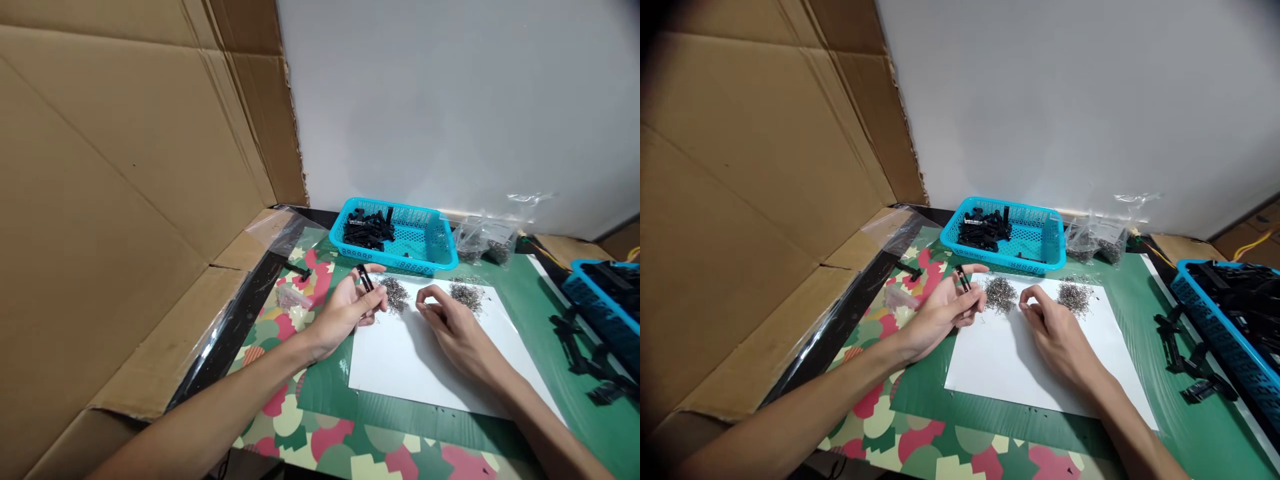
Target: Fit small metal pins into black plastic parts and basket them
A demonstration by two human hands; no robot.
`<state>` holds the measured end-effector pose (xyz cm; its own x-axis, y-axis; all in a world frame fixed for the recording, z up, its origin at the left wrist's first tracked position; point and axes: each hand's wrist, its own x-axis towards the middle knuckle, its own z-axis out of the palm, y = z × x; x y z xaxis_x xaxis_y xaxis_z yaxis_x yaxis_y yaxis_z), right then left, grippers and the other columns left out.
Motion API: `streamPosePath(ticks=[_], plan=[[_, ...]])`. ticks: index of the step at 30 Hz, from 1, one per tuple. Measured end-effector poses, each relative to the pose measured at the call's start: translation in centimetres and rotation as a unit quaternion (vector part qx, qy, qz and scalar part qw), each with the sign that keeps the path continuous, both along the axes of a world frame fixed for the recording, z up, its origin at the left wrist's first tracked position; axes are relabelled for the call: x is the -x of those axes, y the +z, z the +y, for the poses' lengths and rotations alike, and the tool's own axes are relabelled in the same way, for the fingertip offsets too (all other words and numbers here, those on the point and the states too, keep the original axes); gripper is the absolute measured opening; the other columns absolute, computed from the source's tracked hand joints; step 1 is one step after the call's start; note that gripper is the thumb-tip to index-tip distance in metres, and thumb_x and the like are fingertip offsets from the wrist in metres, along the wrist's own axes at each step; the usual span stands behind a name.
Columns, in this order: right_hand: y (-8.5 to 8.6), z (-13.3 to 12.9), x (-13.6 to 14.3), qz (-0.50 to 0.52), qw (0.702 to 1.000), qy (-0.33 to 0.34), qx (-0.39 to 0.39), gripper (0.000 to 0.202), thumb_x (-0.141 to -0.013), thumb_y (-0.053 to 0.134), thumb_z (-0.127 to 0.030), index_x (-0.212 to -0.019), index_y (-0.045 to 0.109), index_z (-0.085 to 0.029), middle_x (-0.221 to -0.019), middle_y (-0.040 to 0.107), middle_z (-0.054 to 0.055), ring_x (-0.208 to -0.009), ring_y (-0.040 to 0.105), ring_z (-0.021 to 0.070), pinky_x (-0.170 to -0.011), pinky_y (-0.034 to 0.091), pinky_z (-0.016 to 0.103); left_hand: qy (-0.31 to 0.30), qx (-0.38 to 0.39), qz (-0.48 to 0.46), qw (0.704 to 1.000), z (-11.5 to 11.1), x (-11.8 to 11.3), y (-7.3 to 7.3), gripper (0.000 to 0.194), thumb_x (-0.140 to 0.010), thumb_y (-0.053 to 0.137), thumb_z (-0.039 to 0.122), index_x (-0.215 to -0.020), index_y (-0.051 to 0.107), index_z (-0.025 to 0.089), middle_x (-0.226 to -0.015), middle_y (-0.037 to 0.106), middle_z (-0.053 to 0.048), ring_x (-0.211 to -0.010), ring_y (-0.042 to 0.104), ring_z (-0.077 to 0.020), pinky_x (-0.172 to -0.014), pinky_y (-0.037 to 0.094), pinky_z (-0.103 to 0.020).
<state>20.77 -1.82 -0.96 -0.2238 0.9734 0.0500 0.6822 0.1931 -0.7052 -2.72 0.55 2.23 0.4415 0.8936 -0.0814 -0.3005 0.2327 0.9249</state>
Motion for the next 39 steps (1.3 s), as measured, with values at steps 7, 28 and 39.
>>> streamPosePath(ticks=[7, 28, 39], plan=[[-0.9, 0.7, -1.3, -0.092, 0.993, -0.073, -0.026, 0.024, -0.102, 0.047, -0.039, -0.109, 0.066, -0.026, -0.066, 0.069, -0.001, -0.058, 0.056, 0.0206, -0.061, 0.033, 0.029, -0.058, 0.026, -0.009, 0.998, -0.5, -0.2, -0.7, 0.042, -0.099, 0.067, 0.053, -0.092, 0.04, 0.022, -0.067, 0.035, 0.009, -0.056, 0.024, -0.0079, -0.053, 0.019, -0.022], [0.1, 1.4, -1.3, -0.121, 0.984, -0.127, 0.042, 0.028, -0.094, 0.056, -0.044, -0.099, 0.077, -0.026, -0.07, 0.07, 0.001, -0.065, 0.061, 0.0215, -0.06, 0.033, 0.03, -0.086, 0.026, -0.01, 0.996, -0.5, -0.8, -1.9, 0.063, -0.093, 0.079, 0.047, -0.14, 0.052, 0.014, -0.089, 0.058, 0.001, -0.054, 0.032, -0.0037, -0.049, 0.019, -0.024], [0.4, 1.0, -1.2, -0.099, 0.989, -0.106, 0.029, 0.032, -0.098, 0.053, -0.046, -0.102, 0.075, -0.024, -0.072, 0.073, 0.002, -0.065, 0.062, 0.0219, -0.061, 0.035, 0.03, -0.093, -0.017, 0.067, 0.993, -0.5, -0.7, -1.7, 0.047, -0.101, 0.06, 0.062, -0.103, 0.057, 0.016, -0.083, 0.059, 0.001, -0.053, 0.034, -0.0052, -0.048, 0.022, -0.023]])
